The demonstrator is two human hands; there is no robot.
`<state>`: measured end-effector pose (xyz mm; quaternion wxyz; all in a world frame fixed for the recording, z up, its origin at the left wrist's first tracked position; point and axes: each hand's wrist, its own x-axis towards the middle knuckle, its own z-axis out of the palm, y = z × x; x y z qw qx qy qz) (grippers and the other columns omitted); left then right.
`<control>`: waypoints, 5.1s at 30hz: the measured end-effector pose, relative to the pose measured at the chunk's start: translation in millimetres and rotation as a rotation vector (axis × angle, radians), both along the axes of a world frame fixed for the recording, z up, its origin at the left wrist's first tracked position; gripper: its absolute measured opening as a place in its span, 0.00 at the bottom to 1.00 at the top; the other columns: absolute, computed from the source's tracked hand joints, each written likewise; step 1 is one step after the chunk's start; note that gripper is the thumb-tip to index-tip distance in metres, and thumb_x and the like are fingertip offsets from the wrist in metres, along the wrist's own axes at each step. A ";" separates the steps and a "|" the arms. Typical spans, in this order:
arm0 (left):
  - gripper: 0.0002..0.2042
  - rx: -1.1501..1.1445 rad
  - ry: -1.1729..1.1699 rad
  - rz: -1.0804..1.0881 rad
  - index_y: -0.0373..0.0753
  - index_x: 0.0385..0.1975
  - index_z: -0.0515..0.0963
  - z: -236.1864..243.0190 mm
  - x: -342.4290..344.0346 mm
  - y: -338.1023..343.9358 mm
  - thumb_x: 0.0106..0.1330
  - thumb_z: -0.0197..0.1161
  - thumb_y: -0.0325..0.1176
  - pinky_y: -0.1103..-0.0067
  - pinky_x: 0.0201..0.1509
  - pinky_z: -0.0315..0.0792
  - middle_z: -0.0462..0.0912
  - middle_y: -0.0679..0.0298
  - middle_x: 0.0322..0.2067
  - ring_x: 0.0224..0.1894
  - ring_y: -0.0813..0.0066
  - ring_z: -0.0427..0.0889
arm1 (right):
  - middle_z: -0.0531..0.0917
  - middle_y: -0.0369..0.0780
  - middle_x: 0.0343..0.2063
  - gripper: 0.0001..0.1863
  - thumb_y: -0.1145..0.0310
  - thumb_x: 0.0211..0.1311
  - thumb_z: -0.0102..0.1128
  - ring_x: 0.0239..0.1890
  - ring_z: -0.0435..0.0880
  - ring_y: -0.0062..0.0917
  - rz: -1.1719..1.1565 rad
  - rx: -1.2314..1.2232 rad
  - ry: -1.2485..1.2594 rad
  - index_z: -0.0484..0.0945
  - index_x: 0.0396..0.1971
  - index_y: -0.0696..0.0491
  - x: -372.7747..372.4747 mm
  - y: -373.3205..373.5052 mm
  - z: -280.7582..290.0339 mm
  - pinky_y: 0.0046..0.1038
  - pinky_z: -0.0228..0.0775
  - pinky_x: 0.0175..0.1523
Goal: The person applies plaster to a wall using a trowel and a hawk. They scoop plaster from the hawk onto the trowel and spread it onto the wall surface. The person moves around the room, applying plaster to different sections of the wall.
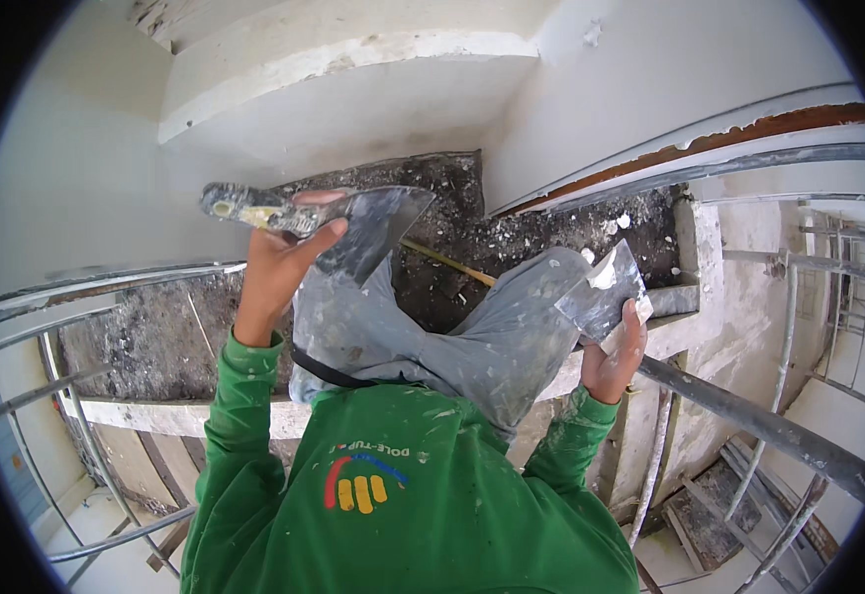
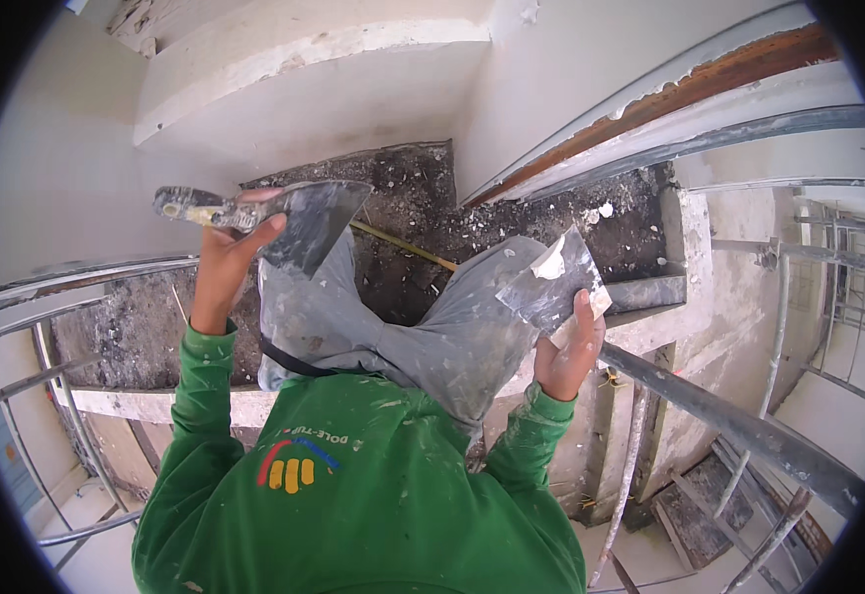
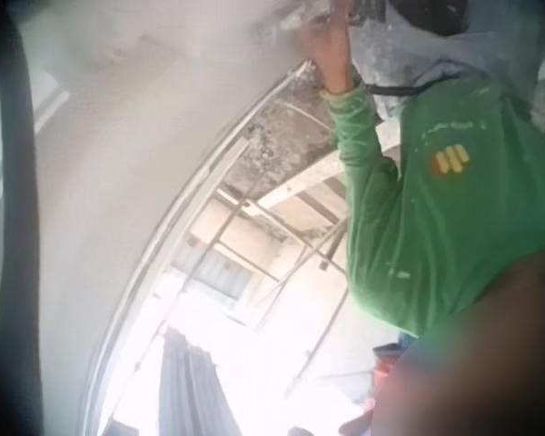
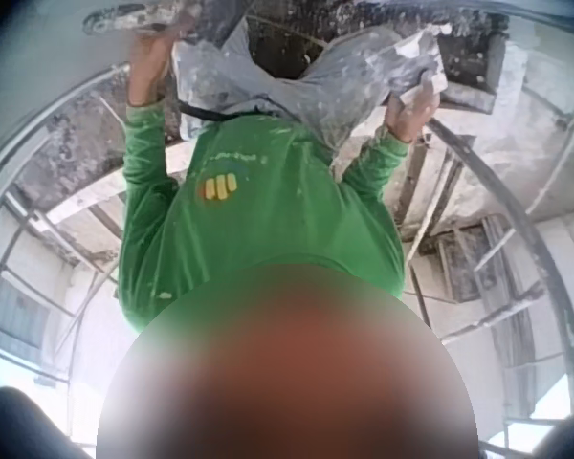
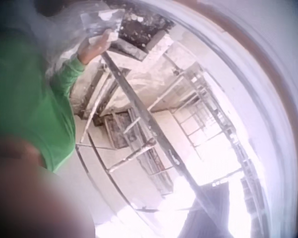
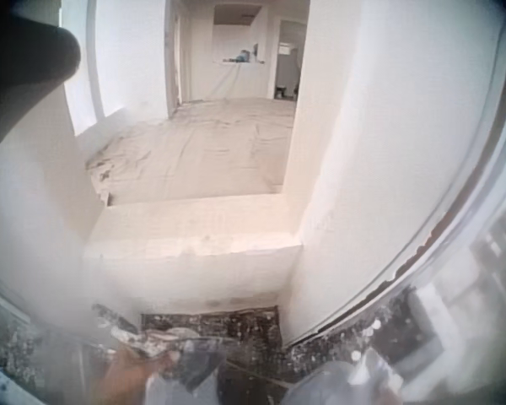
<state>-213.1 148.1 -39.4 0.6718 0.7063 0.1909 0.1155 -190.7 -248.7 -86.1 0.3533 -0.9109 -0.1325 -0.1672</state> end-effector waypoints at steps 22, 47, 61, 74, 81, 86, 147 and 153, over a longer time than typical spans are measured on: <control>0.14 -0.320 0.252 0.517 0.36 0.48 0.78 -367.4 164.6 -173.3 0.61 0.63 0.28 0.72 0.43 0.71 0.83 0.58 0.36 0.35 0.68 0.78 | 0.73 0.47 0.48 0.37 0.85 0.43 0.71 0.51 0.75 0.40 -0.501 0.993 0.292 0.68 0.58 0.55 -21.5 -46.5 3.0 0.37 0.70 0.56; 0.15 -0.401 0.301 0.006 0.21 0.38 0.72 -297.7 195.5 -146.0 0.54 0.60 0.27 0.71 0.23 0.77 0.79 0.51 0.30 0.27 0.64 0.81 | 0.72 0.44 0.49 0.22 0.78 0.60 0.60 0.54 0.73 0.36 -0.096 0.168 0.094 0.70 0.56 0.54 -13.4 -38.7 -19.7 0.36 0.71 0.58; 0.16 -0.346 0.232 -0.090 0.22 0.40 0.73 -174.9 186.0 -145.3 0.55 0.60 0.26 0.71 0.28 0.80 0.78 0.52 0.33 0.33 0.64 0.80 | 0.74 0.46 0.47 0.32 0.85 0.49 0.66 0.50 0.76 0.37 -0.056 -0.039 -0.079 0.69 0.57 0.54 -17.8 -33.0 -9.3 0.36 0.70 0.56; 0.11 -0.352 0.025 -0.174 0.22 0.33 0.73 -41.9 210.2 -138.5 0.56 0.57 0.27 0.69 0.26 0.81 0.76 0.53 0.30 0.29 0.61 0.80 | 0.70 0.44 0.48 0.27 0.85 0.55 0.58 0.53 0.74 0.34 -0.227 1.116 0.380 0.70 0.57 0.54 -30.2 -35.8 -20.3 0.35 0.71 0.57; 0.13 -0.315 -0.029 -0.214 0.21 0.31 0.74 15.8 217.2 -135.9 0.55 0.57 0.29 0.68 0.20 0.76 0.75 0.54 0.26 0.26 0.54 0.84 | 0.73 0.43 0.47 0.24 0.82 0.55 0.58 0.51 0.75 0.32 -0.231 1.485 0.447 0.71 0.54 0.56 -28.1 -20.5 2.1 0.34 0.70 0.56; 0.11 -0.269 -0.047 -0.240 0.21 0.29 0.73 68.5 226.7 -133.5 0.55 0.57 0.28 0.70 0.19 0.73 0.73 0.55 0.24 0.26 0.49 0.84 | 0.80 0.41 0.43 0.16 0.67 0.64 0.58 0.45 0.79 0.26 -0.207 1.345 0.424 0.74 0.47 0.60 -30.4 -7.5 16.6 0.30 0.71 0.51; 0.13 -0.056 -0.480 0.160 0.25 0.48 0.75 58.9 -24.6 -84.2 0.70 0.52 0.28 0.65 0.45 0.81 0.75 0.52 0.53 0.46 0.65 0.80 | 0.74 0.22 0.43 0.16 0.66 0.44 0.68 0.46 0.72 0.19 0.364 -0.442 -0.738 0.85 0.36 0.36 19.4 111.2 126.1 0.40 0.51 0.58; 0.22 -0.502 -0.925 0.398 0.32 0.62 0.62 86.0 -23.0 -24.0 0.71 0.50 0.34 0.63 0.58 0.72 0.70 0.44 0.56 0.54 0.58 0.75 | 0.71 0.24 0.40 0.17 0.70 0.38 0.73 0.42 0.67 0.21 0.354 -0.375 -0.769 0.84 0.33 0.37 9.9 85.9 131.8 0.39 0.51 0.54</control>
